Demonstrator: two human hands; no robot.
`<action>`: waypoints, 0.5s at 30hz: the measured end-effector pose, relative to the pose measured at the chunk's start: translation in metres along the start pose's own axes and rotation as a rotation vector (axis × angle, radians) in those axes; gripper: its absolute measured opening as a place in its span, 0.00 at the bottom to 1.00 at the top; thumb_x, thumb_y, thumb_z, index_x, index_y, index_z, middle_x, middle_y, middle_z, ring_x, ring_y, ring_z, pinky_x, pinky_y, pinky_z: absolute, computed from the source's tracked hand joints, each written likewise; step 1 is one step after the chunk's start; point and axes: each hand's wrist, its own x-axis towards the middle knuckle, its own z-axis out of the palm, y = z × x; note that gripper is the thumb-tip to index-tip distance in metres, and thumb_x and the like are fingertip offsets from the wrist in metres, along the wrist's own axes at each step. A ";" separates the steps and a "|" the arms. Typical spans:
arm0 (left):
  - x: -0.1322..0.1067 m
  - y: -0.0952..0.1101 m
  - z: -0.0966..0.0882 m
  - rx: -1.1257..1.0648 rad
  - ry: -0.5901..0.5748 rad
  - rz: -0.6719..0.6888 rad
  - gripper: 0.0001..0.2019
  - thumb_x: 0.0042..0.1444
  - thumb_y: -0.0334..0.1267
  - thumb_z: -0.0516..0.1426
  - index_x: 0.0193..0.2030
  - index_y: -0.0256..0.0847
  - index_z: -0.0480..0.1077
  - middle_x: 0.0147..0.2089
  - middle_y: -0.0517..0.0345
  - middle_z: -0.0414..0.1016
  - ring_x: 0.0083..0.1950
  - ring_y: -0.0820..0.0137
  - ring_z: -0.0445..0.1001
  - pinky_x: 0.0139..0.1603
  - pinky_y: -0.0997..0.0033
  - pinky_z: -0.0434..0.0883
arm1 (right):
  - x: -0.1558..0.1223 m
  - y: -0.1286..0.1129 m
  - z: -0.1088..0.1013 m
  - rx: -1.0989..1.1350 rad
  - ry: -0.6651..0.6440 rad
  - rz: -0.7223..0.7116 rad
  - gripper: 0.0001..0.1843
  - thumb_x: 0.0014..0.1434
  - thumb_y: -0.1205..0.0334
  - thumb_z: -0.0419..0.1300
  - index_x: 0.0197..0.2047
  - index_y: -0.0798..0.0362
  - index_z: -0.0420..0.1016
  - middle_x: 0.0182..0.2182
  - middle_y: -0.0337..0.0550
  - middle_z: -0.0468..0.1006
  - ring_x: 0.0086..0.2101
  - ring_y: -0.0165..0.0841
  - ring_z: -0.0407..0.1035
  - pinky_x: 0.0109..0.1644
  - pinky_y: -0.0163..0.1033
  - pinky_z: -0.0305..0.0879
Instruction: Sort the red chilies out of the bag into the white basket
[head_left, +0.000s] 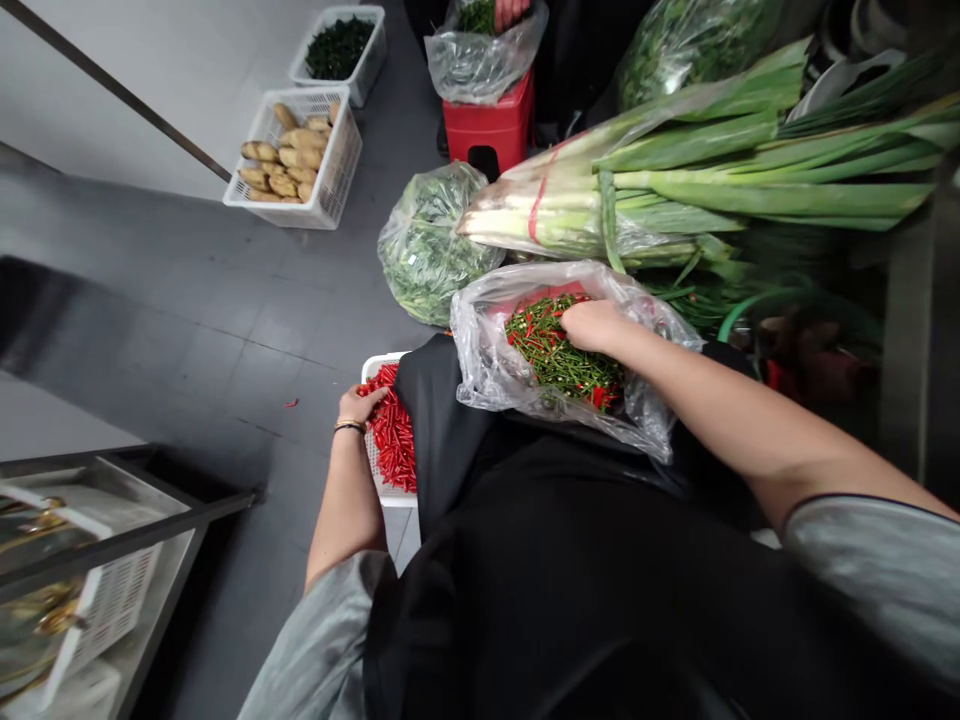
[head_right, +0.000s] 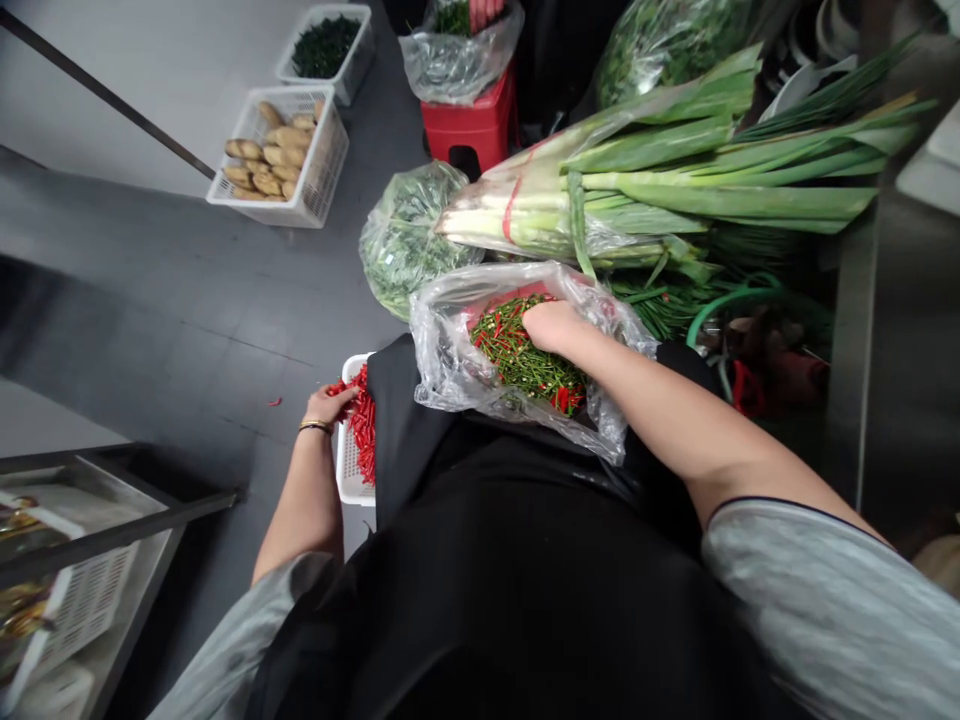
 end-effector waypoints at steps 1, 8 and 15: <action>0.002 -0.007 0.000 0.025 -0.011 -0.041 0.16 0.37 0.38 0.68 0.29 0.37 0.67 0.22 0.59 0.71 0.28 0.68 0.71 0.29 0.68 0.68 | 0.003 -0.001 0.001 -0.012 -0.017 -0.014 0.16 0.57 0.67 0.54 0.43 0.55 0.82 0.43 0.59 0.82 0.44 0.47 0.75 0.42 0.45 0.69; -0.031 0.050 -0.016 -0.129 0.163 0.363 0.15 0.52 0.40 0.61 0.45 0.36 0.73 0.39 0.52 0.78 0.43 0.65 0.75 0.47 0.66 0.72 | -0.003 0.013 0.000 -0.088 -0.018 -0.140 0.16 0.59 0.60 0.54 0.41 0.55 0.81 0.41 0.56 0.81 0.40 0.45 0.75 0.37 0.43 0.66; -0.141 0.192 0.082 0.005 -0.404 1.236 0.16 0.52 0.32 0.61 0.49 0.39 0.74 0.54 0.44 0.76 0.57 0.59 0.72 0.61 0.59 0.65 | -0.048 0.027 -0.015 0.081 0.201 -0.317 0.14 0.59 0.57 0.53 0.40 0.53 0.77 0.40 0.48 0.76 0.33 0.35 0.70 0.34 0.38 0.57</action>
